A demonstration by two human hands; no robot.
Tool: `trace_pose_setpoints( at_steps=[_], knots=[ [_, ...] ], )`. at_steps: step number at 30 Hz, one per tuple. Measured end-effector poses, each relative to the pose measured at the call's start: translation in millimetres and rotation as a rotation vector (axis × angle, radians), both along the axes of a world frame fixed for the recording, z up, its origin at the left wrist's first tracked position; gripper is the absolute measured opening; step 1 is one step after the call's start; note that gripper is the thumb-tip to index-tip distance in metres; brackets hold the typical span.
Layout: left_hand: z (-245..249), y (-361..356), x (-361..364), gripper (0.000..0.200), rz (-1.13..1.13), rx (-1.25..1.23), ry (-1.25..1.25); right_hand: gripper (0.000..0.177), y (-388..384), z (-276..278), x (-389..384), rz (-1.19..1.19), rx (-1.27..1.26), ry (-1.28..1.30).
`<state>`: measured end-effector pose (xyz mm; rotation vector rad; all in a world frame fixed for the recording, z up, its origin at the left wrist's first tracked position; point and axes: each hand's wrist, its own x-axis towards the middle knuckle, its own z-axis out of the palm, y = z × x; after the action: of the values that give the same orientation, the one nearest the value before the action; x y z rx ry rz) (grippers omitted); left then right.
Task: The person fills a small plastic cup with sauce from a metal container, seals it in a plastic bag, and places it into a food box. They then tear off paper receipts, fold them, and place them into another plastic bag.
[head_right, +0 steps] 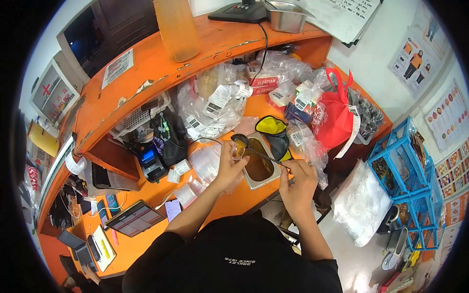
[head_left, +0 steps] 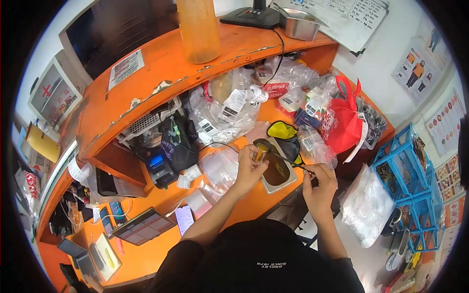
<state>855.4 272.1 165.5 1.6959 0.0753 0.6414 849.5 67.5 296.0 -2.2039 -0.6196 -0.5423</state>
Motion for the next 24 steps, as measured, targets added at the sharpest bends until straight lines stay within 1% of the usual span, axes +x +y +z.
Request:
trace_pose_setpoints(
  at_steps=[3, 5, 9, 10, 11, 12, 14, 15, 17, 18, 19, 20, 21, 23, 24],
  knots=[
    [4.9, 0.7, -1.9, 0.041, -0.018, 0.000, 0.022, 0.016, 0.6, -0.4, 0.4, 0.003, 0.008, -0.073],
    [11.1, -1.0, -5.3, 0.040, -0.017, -0.007, 0.025, 0.016, 0.8, -1.7, 0.8, -0.011, 0.010, -0.197],
    [12.7, -2.6, -4.8, 0.038, -0.019, -0.053, 0.021, 0.015, -0.1, -4.1, 1.7, 0.009, -0.007, -0.263],
    [12.5, -2.0, -5.2, 0.038, -0.019, -0.052, 0.022, 0.015, -0.8, -6.5, 2.0, 0.018, -0.018, -0.206],
    [14.1, -1.1, -5.9, 0.039, -0.012, -0.001, 0.027, 0.014, -1.4, -9.0, 2.4, 0.028, -0.029, -0.149],
    [14.9, -0.7, -6.3, 0.039, -0.004, 0.051, 0.033, 0.014, -1.9, -11.7, 3.0, 0.028, -0.029, -0.149],
    [10.6, -0.8, -4.1, 0.039, -0.014, 0.018, 0.025, 0.013, -2.5, -16.0, 3.8, 0.038, -0.001, 0.040],
    [8.4, -0.8, -3.1, 0.040, -0.023, -0.015, 0.017, 0.013, -2.5, -16.2, 3.4, 0.038, -0.001, 0.040],
    [9.0, 0.4, -3.2, 0.039, -0.017, -0.001, 0.015, 0.014, -2.5, -16.6, 2.3, 0.036, 0.088, 0.188],
    [9.2, 0.9, -3.5, 0.039, -0.011, 0.014, 0.012, 0.014, -2.9, -19.8, 3.6, 0.035, 0.088, 0.189],
    [11.9, 0.5, -4.4, 0.039, -0.010, 0.014, 0.013, 0.012, -3.7, -25.8, 7.0, 0.030, 0.140, 0.168],
    [14.6, -0.2, -5.5, 0.039, -0.053, -0.059, -0.041, 0.010, -4.8, -30.2, 10.1, 0.025, 0.193, 0.146],
    [17.7, -0.6, -6.6, 0.039, -0.095, -0.132, -0.095, 0.010, -6.3, -31.4, 13.0, 0.026, 0.193, 0.146],
    [22.3, 1.2, -9.7, 0.039, -0.101, -0.103, -0.106, 0.011, -9.1, -33.1, 18.8, -0.065, -0.031, 0.102],
    [23.0, 1.7, -11.1, 0.039, -0.107, -0.075, -0.117, 0.011, -9.7, -37.0, 20.7, -0.064, -0.032, 0.103]
  ],
)
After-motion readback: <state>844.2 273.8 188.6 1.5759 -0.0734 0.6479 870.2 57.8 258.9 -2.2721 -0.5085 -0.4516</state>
